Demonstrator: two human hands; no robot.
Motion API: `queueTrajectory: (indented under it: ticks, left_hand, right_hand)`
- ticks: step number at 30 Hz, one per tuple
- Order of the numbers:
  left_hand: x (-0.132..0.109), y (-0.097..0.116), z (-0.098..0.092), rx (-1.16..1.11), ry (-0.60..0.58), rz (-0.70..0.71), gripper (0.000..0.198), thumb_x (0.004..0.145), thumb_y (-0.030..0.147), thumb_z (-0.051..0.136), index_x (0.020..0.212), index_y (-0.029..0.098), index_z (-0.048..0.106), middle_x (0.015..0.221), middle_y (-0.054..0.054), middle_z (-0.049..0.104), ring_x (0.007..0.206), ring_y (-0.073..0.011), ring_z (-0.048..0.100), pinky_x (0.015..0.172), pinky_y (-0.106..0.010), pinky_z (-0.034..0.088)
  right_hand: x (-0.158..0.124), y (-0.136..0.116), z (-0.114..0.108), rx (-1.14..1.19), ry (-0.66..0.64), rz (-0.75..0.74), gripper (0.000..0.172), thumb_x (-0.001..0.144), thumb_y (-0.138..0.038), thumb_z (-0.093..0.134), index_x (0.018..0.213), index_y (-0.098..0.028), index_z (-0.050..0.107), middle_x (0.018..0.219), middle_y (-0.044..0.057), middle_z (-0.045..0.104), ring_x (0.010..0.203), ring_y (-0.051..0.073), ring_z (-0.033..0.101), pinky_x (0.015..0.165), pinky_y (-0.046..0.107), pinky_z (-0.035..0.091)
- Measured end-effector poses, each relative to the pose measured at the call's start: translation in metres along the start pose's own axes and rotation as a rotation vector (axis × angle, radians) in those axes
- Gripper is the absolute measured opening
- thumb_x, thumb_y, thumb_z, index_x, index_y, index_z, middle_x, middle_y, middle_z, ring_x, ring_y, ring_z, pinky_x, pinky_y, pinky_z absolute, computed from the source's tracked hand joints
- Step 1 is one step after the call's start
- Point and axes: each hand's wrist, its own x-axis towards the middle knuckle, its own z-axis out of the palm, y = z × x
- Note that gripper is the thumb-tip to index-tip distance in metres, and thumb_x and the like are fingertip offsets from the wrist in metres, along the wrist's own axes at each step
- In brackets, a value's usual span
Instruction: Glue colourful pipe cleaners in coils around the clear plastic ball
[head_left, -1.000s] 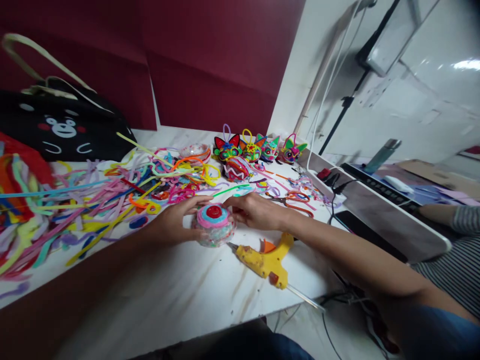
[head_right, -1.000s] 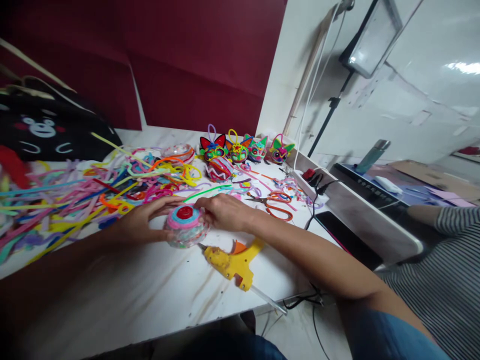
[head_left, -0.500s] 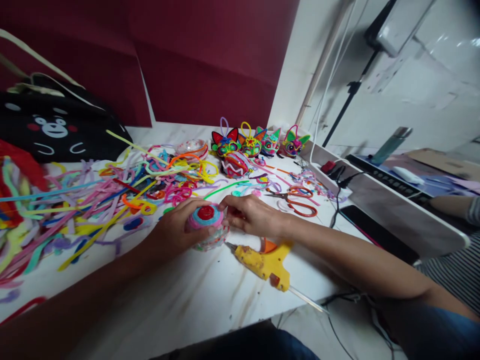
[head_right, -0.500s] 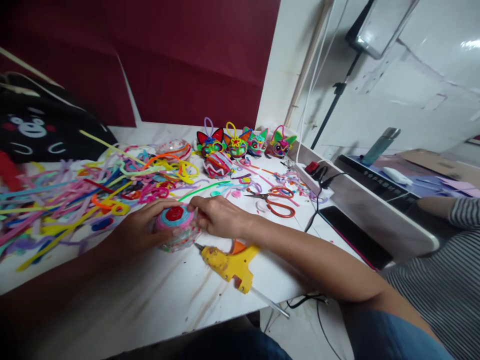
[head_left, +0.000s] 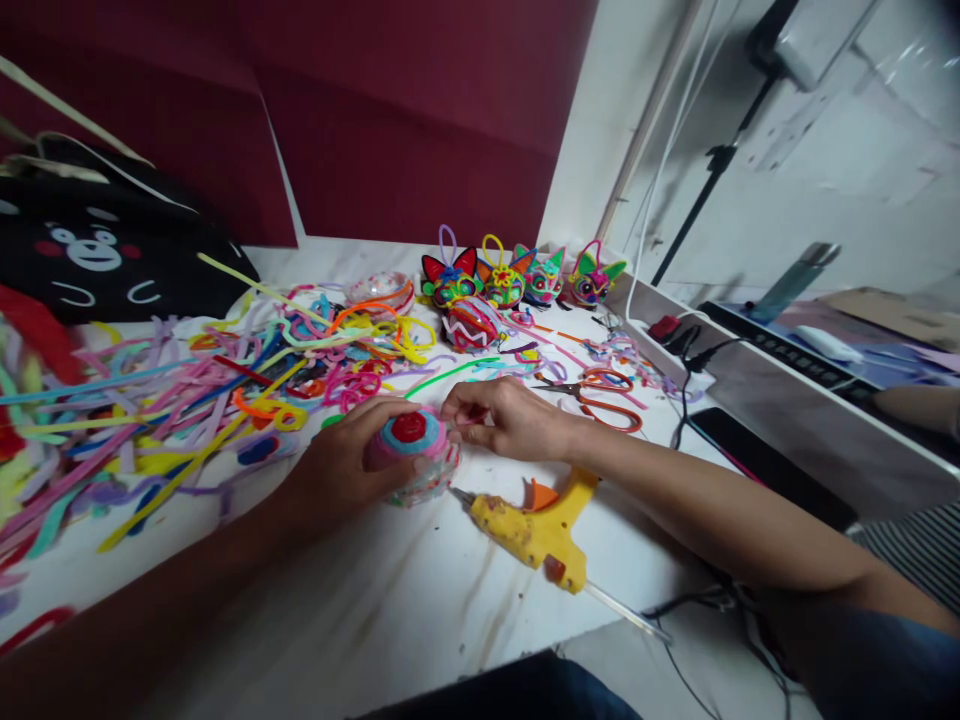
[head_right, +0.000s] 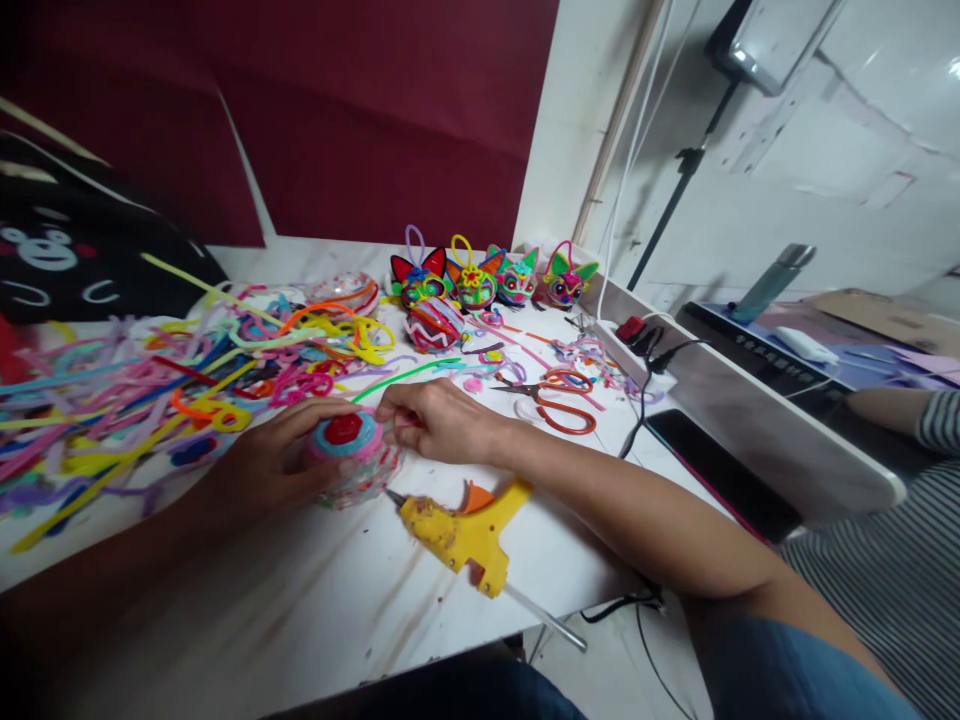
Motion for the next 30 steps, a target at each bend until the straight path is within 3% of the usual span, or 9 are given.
queueTrajectory:
  ticks: [4, 9, 14, 21, 25, 30]
  left_hand:
    - [0.0, -0.001, 0.0, -0.026, -0.006, 0.009, 0.055, 0.081, 0.059, 0.061, 0.119, 0.019, 0.067, 0.127, -0.012, 0.072, 0.117, -0.0338, 0.069, 0.102, -0.044, 0.055]
    - [0.001, -0.002, -0.001, -0.063, -0.053, -0.001, 0.061, 0.082, 0.066, 0.06, 0.122, 0.02, 0.066, 0.13, -0.012, 0.069, 0.121, -0.0351, 0.066, 0.104, -0.044, 0.054]
    - [-0.004, -0.009, 0.001, -0.017, -0.112, 0.007, 0.079, 0.072, 0.068, 0.076, 0.137, 0.025, 0.059, 0.142, -0.013, 0.058, 0.129, -0.038, 0.06, 0.103, -0.045, 0.056]
    - [-0.01, -0.012, 0.008, 0.11, 0.024, 0.094, 0.083, 0.06, 0.055, 0.087, 0.133, 0.023, 0.067, 0.126, -0.015, 0.055, 0.118, -0.04, 0.061, 0.101, -0.052, 0.056]
    - [-0.007, -0.013, 0.009, 0.103, 0.037, 0.144, 0.075, 0.063, 0.05, 0.085, 0.132, 0.024, 0.068, 0.122, -0.012, 0.058, 0.114, -0.0365, 0.062, 0.1, -0.047, 0.056]
    - [0.0, -0.023, -0.001, 0.05, -0.067, 0.161, 0.076, 0.069, 0.057, 0.082, 0.138, 0.029, 0.063, 0.131, -0.008, 0.06, 0.122, -0.0341, 0.061, 0.1, -0.038, 0.055]
  right_hand:
    - [0.006, 0.0, 0.0, 0.012, -0.003, 0.014, 0.01, 0.088, -0.011, 0.068, 0.097, -0.014, 0.067, 0.08, -0.001, 0.064, 0.071, 0.011, 0.058, 0.07, 0.022, 0.044]
    - [0.018, 0.004, -0.001, 0.032, -0.038, 0.046, 0.022, 0.08, -0.002, 0.069, 0.097, -0.015, 0.063, 0.076, -0.004, 0.064, 0.068, 0.01, 0.059, 0.067, 0.02, 0.044]
    - [0.021, 0.007, -0.003, 0.037, -0.054, 0.091, 0.023, 0.078, -0.005, 0.073, 0.096, -0.015, 0.062, 0.071, -0.005, 0.061, 0.064, 0.01, 0.056, 0.064, 0.02, 0.043]
    - [0.017, 0.009, -0.003, 0.06, -0.017, 0.112, 0.024, 0.08, -0.02, 0.079, 0.097, -0.014, 0.063, 0.069, -0.005, 0.06, 0.062, 0.01, 0.055, 0.062, 0.021, 0.041]
    - [0.016, 0.013, -0.002, 0.096, -0.013, 0.116, 0.023, 0.08, -0.024, 0.08, 0.092, -0.013, 0.064, 0.07, -0.004, 0.06, 0.062, 0.01, 0.053, 0.061, 0.021, 0.042]
    - [0.015, 0.019, -0.001, 0.171, -0.063, 0.102, 0.017, 0.083, -0.026, 0.075, 0.089, -0.013, 0.065, 0.071, -0.002, 0.062, 0.062, 0.01, 0.053, 0.06, 0.021, 0.045]
